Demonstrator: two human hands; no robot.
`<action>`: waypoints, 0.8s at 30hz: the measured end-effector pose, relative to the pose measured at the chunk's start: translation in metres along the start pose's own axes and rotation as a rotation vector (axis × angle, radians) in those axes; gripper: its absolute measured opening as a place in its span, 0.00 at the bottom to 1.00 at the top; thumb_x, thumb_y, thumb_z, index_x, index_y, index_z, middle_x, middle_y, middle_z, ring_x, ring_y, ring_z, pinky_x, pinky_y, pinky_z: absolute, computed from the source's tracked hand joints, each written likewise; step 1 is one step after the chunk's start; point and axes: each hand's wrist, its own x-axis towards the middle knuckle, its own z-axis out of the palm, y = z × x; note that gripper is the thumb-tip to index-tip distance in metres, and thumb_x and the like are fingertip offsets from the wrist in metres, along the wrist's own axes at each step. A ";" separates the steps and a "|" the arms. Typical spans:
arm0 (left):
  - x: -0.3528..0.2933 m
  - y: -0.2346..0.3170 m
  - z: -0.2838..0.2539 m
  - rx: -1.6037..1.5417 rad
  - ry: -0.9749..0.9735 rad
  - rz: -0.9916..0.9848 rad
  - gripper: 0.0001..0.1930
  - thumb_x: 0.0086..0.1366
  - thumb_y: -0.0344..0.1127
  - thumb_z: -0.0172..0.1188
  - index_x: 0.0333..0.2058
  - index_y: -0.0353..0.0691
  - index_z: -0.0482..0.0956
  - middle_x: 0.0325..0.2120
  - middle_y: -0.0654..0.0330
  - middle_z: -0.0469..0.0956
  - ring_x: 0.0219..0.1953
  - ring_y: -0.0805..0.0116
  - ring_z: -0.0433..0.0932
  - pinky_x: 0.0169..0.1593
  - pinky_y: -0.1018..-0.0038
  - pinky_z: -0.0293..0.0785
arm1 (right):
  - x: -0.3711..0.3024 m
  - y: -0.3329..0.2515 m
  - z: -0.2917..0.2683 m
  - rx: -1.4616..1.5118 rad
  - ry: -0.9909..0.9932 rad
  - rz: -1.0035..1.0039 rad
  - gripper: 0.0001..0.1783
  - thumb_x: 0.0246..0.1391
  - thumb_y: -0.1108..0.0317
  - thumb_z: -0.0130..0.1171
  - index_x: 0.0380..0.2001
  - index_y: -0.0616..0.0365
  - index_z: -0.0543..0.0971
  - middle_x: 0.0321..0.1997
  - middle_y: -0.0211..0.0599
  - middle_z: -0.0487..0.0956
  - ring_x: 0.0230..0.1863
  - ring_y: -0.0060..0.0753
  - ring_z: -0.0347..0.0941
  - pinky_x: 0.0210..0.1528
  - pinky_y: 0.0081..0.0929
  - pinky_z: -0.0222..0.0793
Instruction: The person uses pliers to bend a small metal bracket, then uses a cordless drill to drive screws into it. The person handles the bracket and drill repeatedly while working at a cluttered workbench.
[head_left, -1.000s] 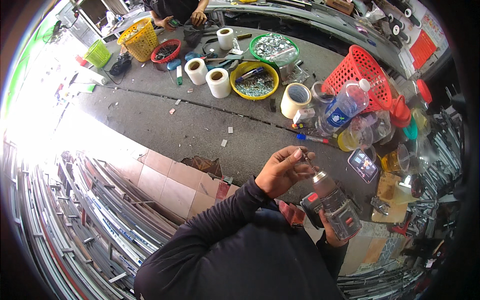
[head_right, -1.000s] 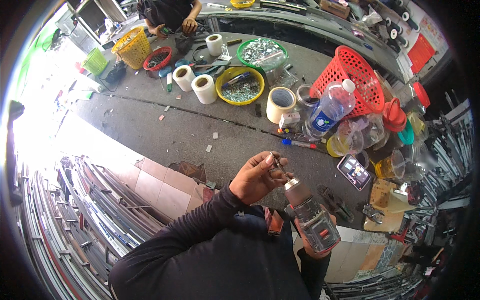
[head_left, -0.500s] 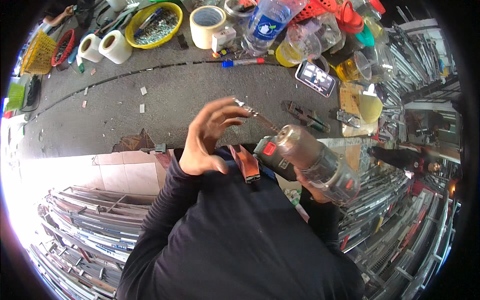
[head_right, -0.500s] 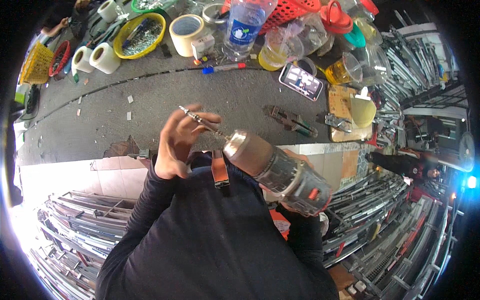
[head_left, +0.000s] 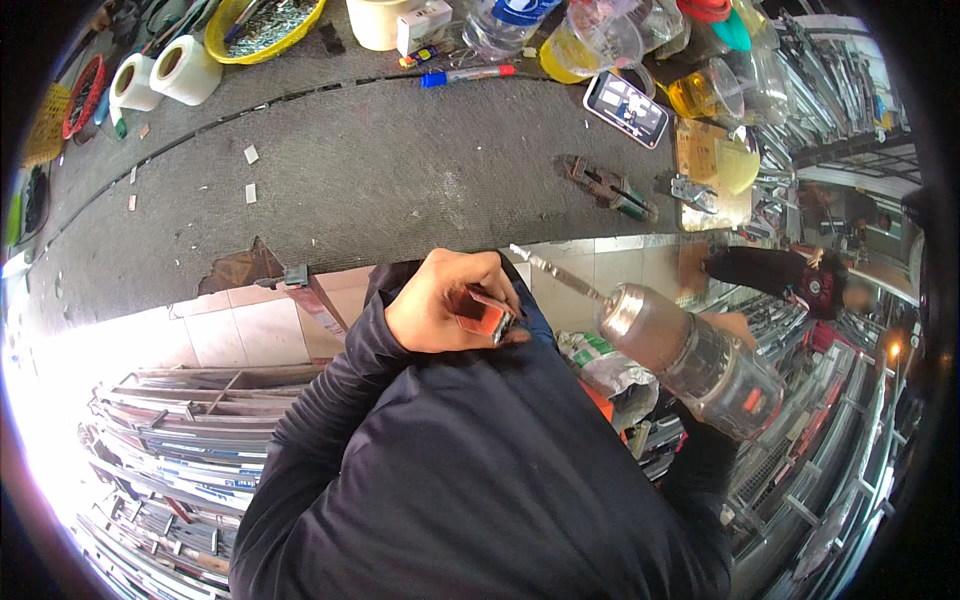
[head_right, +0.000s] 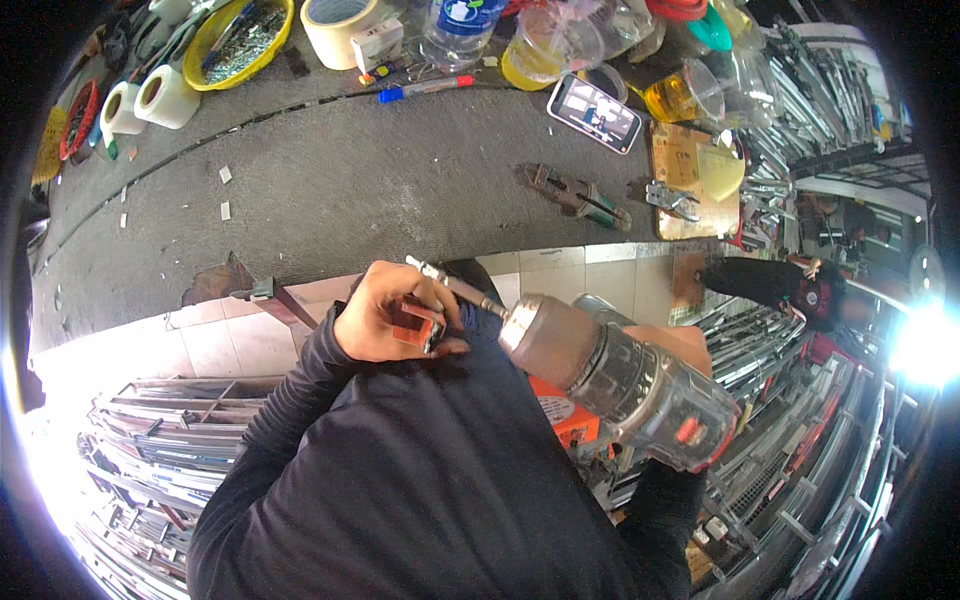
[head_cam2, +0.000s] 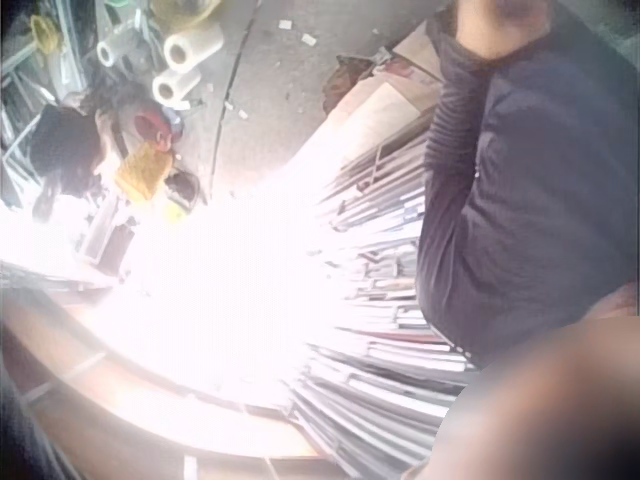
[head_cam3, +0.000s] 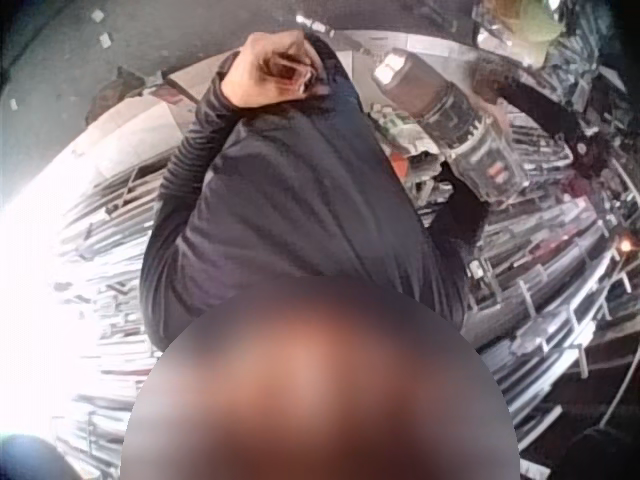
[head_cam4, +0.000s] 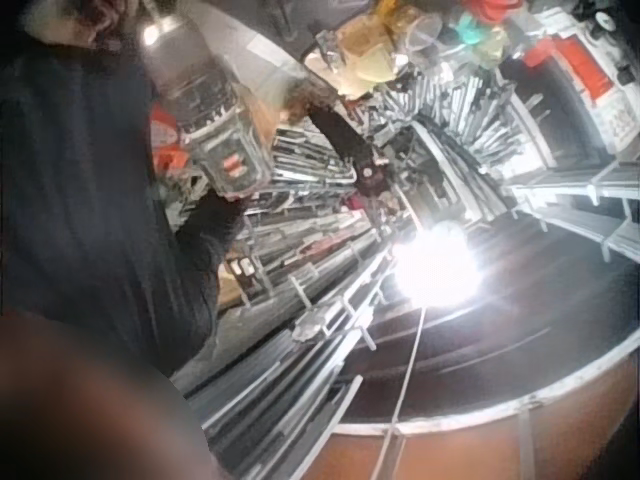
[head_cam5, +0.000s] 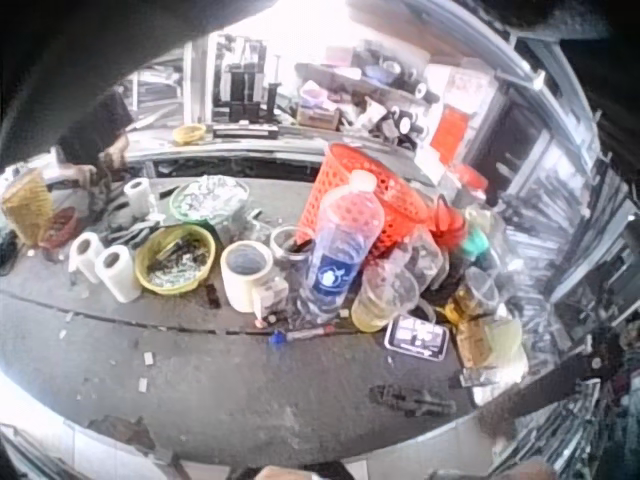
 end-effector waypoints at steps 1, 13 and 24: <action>0.000 -0.001 0.003 0.006 0.028 0.020 0.22 0.49 0.30 0.88 0.31 0.40 0.78 0.37 0.55 0.89 0.36 0.64 0.88 0.41 0.69 0.83 | -0.004 0.004 -0.006 -0.042 0.014 -0.029 0.26 0.46 0.60 0.82 0.49 0.56 0.90 0.44 0.42 0.91 0.43 0.41 0.91 0.45 0.43 0.84; -0.003 -0.004 0.059 0.256 0.232 0.069 0.12 0.53 0.21 0.81 0.29 0.34 0.83 0.25 0.56 0.83 0.29 0.63 0.84 0.37 0.68 0.80 | 0.090 0.084 -0.031 0.238 -0.647 -1.684 0.21 0.43 0.59 0.77 0.38 0.62 0.88 0.32 0.39 0.89 0.31 0.39 0.89 0.36 0.33 0.83; 0.000 -0.025 0.112 0.294 0.359 0.112 0.12 0.54 0.17 0.77 0.29 0.35 0.80 0.24 0.58 0.82 0.25 0.66 0.81 0.32 0.71 0.76 | 0.145 0.114 -0.028 0.150 -0.675 -1.795 0.17 0.43 0.63 0.77 0.37 0.59 0.87 0.32 0.38 0.87 0.33 0.44 0.88 0.39 0.36 0.84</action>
